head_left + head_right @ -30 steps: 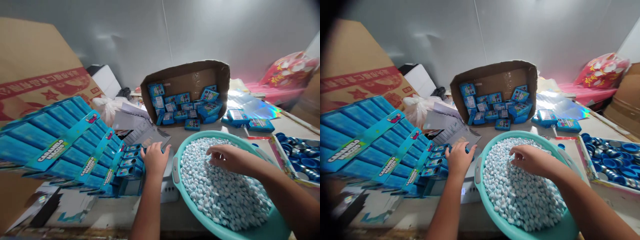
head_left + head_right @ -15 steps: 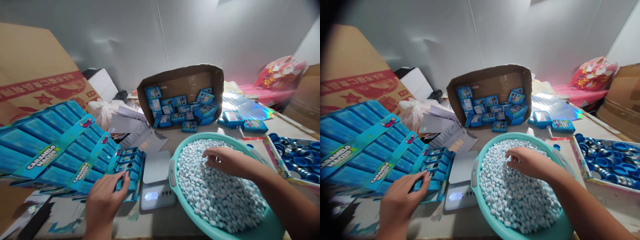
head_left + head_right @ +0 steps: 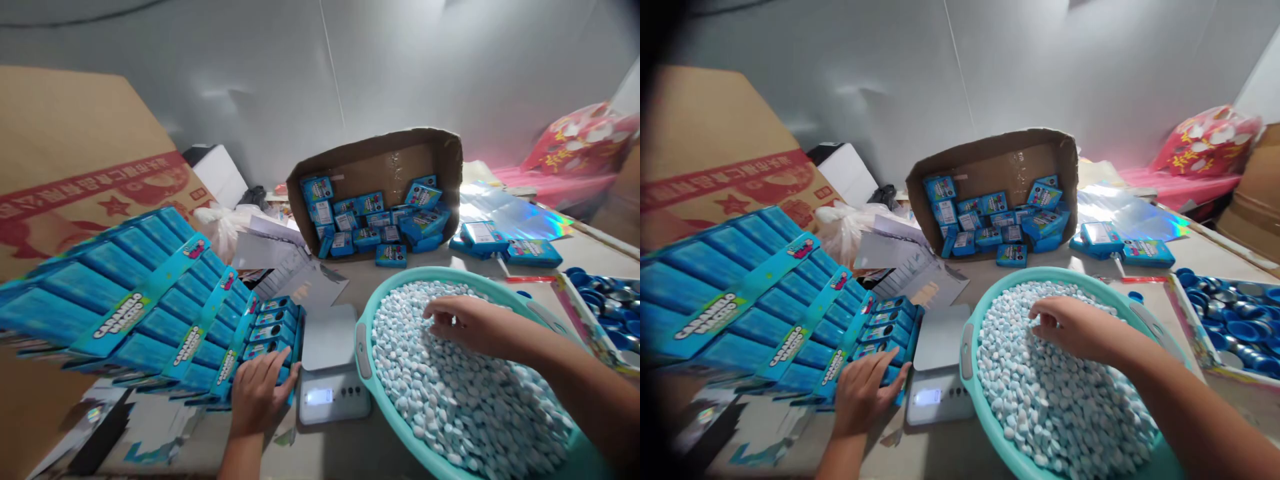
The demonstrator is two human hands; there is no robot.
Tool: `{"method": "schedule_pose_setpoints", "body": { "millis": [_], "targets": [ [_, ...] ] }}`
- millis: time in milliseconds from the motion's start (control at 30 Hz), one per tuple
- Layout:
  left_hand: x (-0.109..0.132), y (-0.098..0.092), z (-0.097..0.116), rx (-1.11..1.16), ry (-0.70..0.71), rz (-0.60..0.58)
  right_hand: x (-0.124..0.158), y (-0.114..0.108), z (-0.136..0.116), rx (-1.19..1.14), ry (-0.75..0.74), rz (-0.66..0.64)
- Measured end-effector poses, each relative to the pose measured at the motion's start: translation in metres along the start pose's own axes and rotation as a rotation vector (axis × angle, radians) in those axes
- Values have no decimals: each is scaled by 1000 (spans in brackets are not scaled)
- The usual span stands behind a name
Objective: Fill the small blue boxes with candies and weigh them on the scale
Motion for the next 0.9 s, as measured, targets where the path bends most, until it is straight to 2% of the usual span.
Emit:
{"method": "schedule_pose_setpoints", "body": {
  "millis": [100, 200, 267, 333, 400, 467, 567, 633, 700, 767, 833, 900],
  "targets": [
    [3, 9, -3, 45, -95, -58, -1, 7, 7, -12, 2, -17],
    [6, 12, 0, 36, -127, -94, -2, 13, 14, -21, -18, -20],
    [14, 6, 2, -13, -154, -64, -3, 16, 20, -39, -16, -10],
    [31, -10, -2, -77, -233, 21, -3, 18, 24, -57, -7, 0],
    [59, -30, -11, -133, -413, 115, -4, 18, 28, -74, -9, 11],
    [98, -46, -27, -163, -724, 155, -4, 18, 31, -88, -5, 16],
    [160, -57, -42, -168, -1158, 61, -7, 13, 35, -40, -26, 119],
    [186, -64, -50, -182, -1292, -4, -8, 8, 33, 33, -73, 222],
    [201, -71, -65, -204, -1349, -32, -10, 10, 30, 81, -116, 246],
    [207, -73, -90, -229, -1380, -55, -11, 16, 30, 90, -147, 201],
    [207, -64, -119, -228, -1348, -109, -12, 16, 36, 74, -156, 214],
    [204, -44, -144, -169, -1286, -198, -13, 14, 45, 40, -152, 250]
  ]
}}
Point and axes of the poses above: each hand's wrist, its own x-axis away from the middle knuckle, its own y-axis out of the palm, z = x × y, the point moved 7 cm from there along -x, towards the middle knuckle, and after that the axes turned 6 degrees about x, right-handed, at the moved point
